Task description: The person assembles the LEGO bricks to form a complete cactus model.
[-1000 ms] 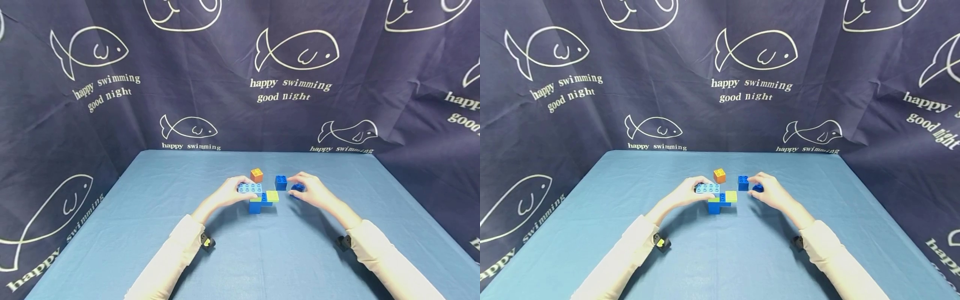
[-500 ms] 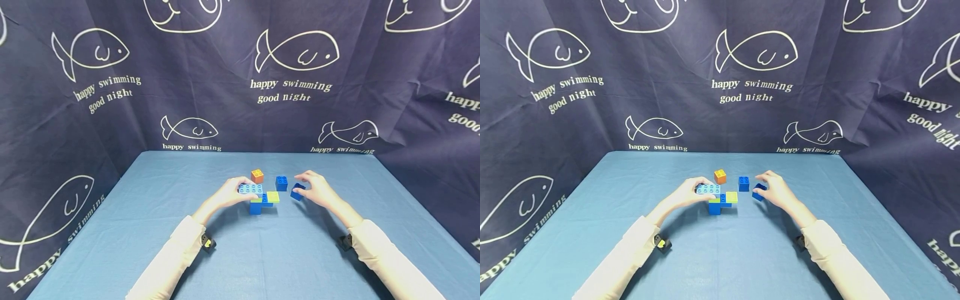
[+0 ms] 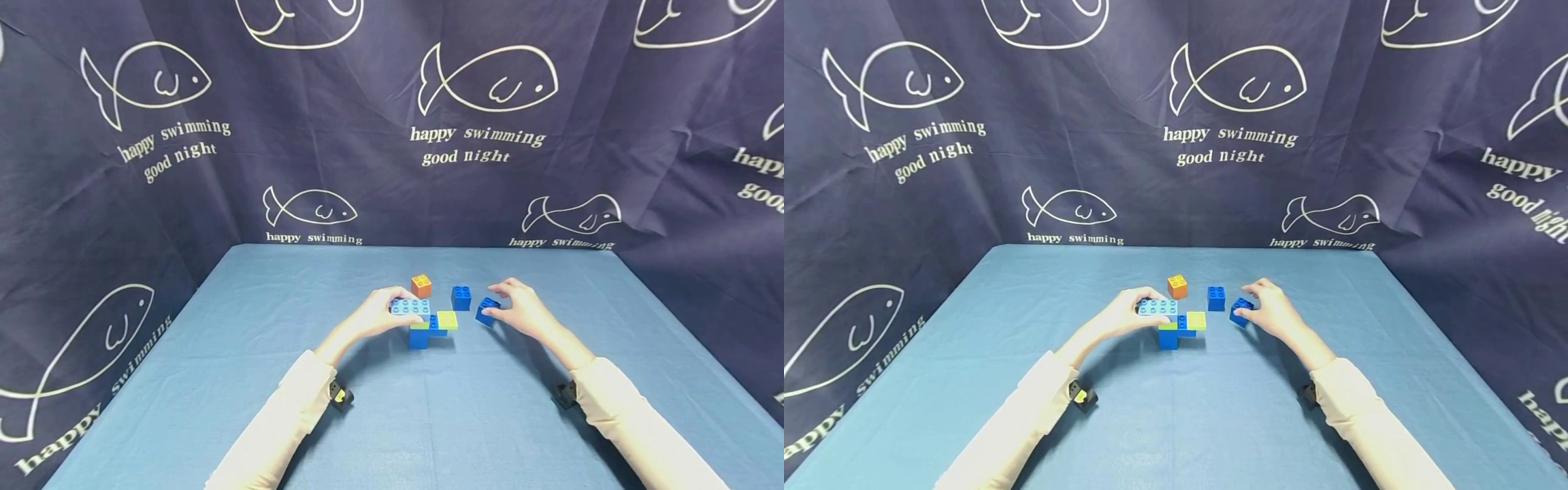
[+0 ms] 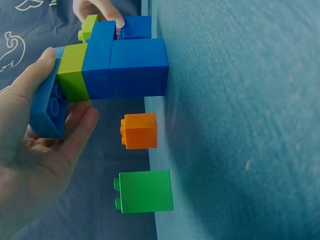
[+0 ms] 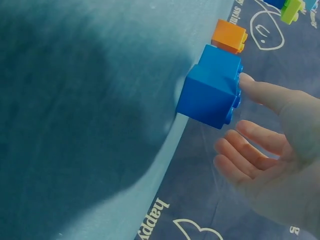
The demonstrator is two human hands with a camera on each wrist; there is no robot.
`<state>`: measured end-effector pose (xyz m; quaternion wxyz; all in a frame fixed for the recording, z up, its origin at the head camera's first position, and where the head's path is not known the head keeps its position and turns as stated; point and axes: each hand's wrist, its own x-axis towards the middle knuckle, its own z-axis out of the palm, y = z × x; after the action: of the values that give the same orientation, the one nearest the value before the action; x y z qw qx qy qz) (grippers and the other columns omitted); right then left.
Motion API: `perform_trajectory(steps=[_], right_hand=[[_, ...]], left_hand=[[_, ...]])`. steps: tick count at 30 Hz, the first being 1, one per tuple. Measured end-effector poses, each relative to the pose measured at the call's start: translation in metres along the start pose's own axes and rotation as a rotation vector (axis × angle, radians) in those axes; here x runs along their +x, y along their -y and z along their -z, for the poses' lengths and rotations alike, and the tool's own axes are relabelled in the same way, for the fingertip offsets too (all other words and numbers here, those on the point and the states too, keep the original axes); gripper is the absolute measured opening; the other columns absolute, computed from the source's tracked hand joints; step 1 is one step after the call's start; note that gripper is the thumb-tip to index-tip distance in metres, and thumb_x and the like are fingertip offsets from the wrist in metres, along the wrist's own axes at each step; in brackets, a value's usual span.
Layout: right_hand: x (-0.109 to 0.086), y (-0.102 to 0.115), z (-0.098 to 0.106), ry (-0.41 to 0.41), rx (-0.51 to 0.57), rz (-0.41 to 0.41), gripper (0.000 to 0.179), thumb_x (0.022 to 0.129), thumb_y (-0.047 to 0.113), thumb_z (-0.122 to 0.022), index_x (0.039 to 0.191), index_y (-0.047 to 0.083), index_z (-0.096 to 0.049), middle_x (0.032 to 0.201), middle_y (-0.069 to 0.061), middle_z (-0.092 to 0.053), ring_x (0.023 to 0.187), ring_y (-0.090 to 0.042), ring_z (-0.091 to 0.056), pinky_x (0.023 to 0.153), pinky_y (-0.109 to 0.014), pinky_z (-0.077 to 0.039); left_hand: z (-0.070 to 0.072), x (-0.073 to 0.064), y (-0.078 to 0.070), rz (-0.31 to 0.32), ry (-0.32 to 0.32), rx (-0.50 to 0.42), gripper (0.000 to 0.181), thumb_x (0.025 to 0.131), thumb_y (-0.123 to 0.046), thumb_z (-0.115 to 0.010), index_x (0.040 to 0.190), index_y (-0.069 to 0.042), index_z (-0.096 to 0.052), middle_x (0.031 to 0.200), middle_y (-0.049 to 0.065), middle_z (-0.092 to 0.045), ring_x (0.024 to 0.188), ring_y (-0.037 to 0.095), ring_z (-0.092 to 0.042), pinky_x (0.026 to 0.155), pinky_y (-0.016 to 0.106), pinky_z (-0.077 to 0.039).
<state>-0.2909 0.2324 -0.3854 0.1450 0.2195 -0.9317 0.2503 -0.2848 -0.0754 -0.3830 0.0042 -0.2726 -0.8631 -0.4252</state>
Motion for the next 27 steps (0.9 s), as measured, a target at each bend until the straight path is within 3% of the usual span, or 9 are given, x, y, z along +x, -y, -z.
perform_trajectory(steps=[14, 27], right_hand=[[0.0013, -0.0024, -0.0041, 0.064, -0.004, -0.037, 0.050, 0.076, 0.021, -0.078, 0.111, -0.010, -0.061, 0.098, -0.021, -0.062, 0.090, -0.035, -0.062, 0.080, -0.048, -0.050], [0.0034, -0.0039, -0.0068, 0.096, -0.024, -0.013, 0.038, 0.079, 0.019, -0.075, 0.103, -0.008, -0.064, 0.091, -0.019, -0.065, 0.077, -0.025, -0.059, 0.071, -0.042, -0.049]], left_hand=[[0.0002, 0.0000, -0.0007, 0.000, 0.000, -0.003, 0.036, 0.076, -0.032, -0.077, 0.103, -0.011, -0.065, 0.094, 0.001, -0.066, 0.083, 0.010, -0.058, 0.077, 0.025, -0.047], [0.0002, 0.0015, 0.0011, -0.002, 0.000, 0.001, 0.036, 0.076, -0.033, -0.078, 0.103, -0.012, -0.065, 0.094, 0.000, -0.066, 0.084, 0.010, -0.058, 0.078, 0.025, -0.046]])
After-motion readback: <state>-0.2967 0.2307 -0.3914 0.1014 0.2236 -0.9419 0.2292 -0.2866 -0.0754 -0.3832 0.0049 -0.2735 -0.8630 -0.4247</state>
